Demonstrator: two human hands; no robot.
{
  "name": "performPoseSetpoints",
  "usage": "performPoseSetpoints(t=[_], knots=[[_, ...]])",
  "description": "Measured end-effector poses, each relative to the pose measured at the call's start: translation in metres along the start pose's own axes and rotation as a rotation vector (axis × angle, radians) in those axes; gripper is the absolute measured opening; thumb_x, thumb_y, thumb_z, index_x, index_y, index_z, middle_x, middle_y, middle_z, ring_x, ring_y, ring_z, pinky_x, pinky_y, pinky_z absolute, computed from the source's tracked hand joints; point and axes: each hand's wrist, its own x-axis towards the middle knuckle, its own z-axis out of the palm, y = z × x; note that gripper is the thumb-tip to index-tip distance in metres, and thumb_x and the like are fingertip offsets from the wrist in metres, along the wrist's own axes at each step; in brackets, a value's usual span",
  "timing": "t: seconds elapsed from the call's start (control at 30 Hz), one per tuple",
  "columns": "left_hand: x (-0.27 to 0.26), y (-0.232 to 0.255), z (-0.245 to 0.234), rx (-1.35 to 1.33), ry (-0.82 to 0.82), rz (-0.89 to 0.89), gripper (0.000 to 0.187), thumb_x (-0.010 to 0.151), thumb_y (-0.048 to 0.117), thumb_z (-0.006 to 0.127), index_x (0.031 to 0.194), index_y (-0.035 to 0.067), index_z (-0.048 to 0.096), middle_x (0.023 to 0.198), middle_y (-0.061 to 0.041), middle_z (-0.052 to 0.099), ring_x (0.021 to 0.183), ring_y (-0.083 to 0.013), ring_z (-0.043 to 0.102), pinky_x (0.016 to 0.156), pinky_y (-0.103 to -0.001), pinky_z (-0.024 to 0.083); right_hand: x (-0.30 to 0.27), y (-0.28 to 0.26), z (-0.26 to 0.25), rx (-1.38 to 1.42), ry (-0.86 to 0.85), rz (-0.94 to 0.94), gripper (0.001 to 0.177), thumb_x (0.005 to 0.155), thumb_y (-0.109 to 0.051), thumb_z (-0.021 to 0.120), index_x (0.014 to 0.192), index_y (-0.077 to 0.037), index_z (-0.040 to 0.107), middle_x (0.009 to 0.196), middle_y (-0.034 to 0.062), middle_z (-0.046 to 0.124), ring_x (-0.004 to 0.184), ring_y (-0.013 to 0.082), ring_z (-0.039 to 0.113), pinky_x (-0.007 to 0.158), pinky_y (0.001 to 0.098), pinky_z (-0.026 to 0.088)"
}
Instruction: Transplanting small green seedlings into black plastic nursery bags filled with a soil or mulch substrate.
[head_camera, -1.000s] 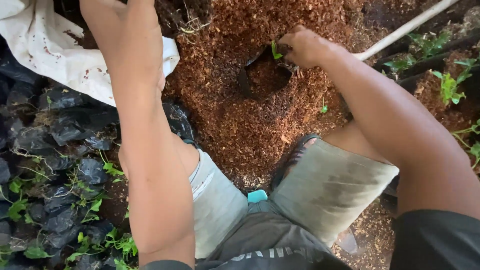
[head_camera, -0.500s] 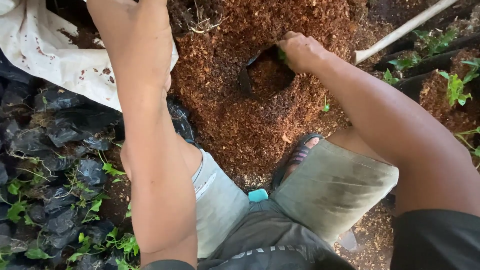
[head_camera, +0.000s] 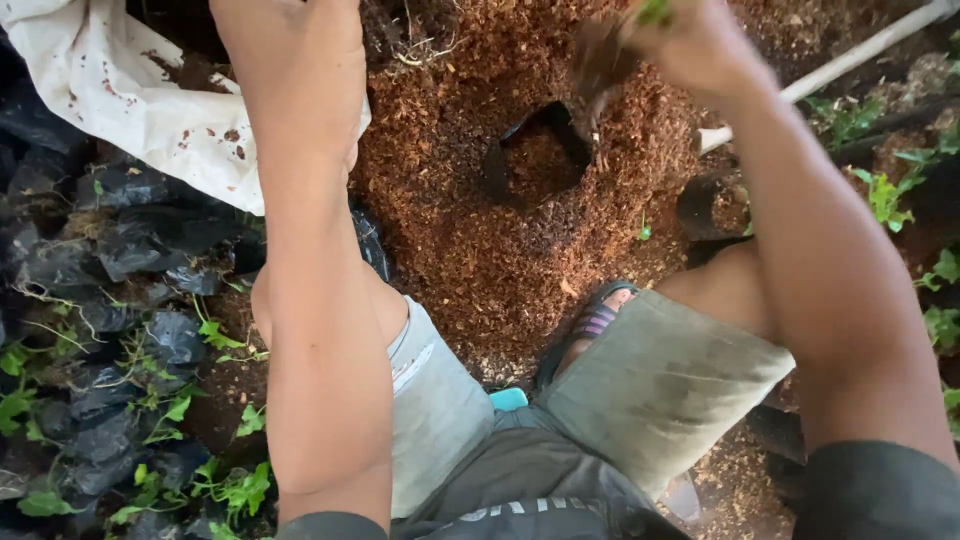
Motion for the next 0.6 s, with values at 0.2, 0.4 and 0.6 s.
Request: performPoseSetpoints(t=[0.2, 0.4, 0.6], knots=[[0.001, 0.005, 0.016, 0.025, -0.030, 0.002, 0.043, 0.108, 0.034, 0.061, 0.120, -0.007, 0.058, 0.098, -0.016, 0.064, 0.084, -0.0199, 0.050, 0.081, -0.036, 0.051, -0.012, 0.024, -0.016, 0.066, 0.189, 0.092, 0.021, 0.111, -0.013, 0.057, 0.130, -0.004, 0.055, 0.111, 0.0167, 0.059, 0.058, 0.0149, 0.055, 0.052, 0.0239, 0.053], [0.003, 0.010, 0.024, 0.065, -0.050, 0.004, 0.047, 0.108, 0.038, 0.060, 0.121, -0.007, 0.059, 0.093, -0.014, 0.064, 0.078, -0.0182, 0.048, 0.076, -0.034, 0.051, -0.020, 0.044, -0.028, 0.060, 0.236, 0.078, 0.023, 0.107, -0.004, 0.057, 0.130, -0.002, 0.059, 0.115, 0.0184, 0.065, 0.079, 0.0210, 0.057, 0.067, 0.0308, 0.051], [0.001, 0.002, 0.029, 0.130, -0.060, 0.000, 0.050, 0.109, 0.042, 0.062, 0.130, -0.003, 0.055, 0.117, -0.021, 0.068, 0.105, -0.0314, 0.065, 0.094, -0.042, 0.055, -0.056, 0.022, -0.042, 0.171, 0.305, -0.122, 0.031, 0.112, -0.008, 0.057, 0.141, 0.001, 0.055, 0.122, 0.0225, 0.064, 0.095, 0.0279, 0.071, 0.064, 0.0314, 0.059]])
